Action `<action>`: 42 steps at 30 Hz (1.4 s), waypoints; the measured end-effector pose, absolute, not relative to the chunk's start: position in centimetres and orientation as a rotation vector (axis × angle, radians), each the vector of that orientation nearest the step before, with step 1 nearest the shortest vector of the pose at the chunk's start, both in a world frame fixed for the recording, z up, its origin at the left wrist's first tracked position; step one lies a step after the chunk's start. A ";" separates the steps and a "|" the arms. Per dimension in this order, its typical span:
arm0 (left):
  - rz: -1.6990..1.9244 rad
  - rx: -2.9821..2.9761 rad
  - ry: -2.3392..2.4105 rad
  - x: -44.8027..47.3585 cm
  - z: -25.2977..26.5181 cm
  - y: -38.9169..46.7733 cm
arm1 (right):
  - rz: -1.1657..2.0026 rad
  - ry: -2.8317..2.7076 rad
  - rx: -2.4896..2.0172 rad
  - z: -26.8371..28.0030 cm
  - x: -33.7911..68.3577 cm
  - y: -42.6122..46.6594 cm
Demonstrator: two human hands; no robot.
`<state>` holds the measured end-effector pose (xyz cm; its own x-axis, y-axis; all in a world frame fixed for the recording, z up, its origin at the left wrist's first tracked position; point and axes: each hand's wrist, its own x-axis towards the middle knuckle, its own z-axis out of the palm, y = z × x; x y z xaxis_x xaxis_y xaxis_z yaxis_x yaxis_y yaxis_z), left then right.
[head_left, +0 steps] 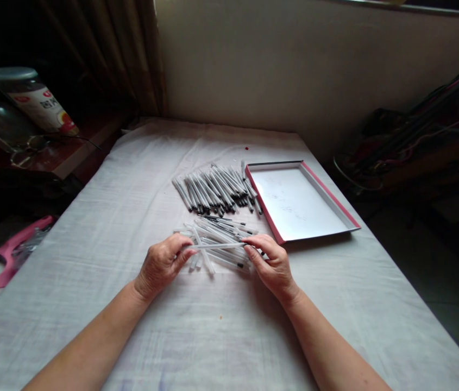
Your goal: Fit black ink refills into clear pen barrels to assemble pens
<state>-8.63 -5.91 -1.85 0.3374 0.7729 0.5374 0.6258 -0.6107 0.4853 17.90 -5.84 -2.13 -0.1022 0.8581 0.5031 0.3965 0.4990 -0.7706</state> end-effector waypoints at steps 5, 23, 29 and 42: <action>1.152 2.331 1.327 -8.6 -2.1 -6.1 | 0.557 -1.708 -1.076 -2.3 18.0 -5.9; 1.167 2.526 1.175 -7.9 -1.7 -6.2 | 0.651 -1.628 -1.102 -1.5 18.1 -6.0; 1.068 2.373 1.286 -8.7 -1.2 -6.0 | 0.591 -1.575 -1.139 -1.6 18.9 -5.6; 1.045 2.385 1.235 -8.8 -1.5 -6.0 | 0.302 -1.904 -1.160 -1.2 19.3 -5.4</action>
<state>-8.82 -5.95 -1.46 0.3806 0.7905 0.4799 0.6044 -0.6054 0.5178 19.27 -5.43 -1.23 -0.1957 0.8149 0.5456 0.6059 0.5379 -0.5862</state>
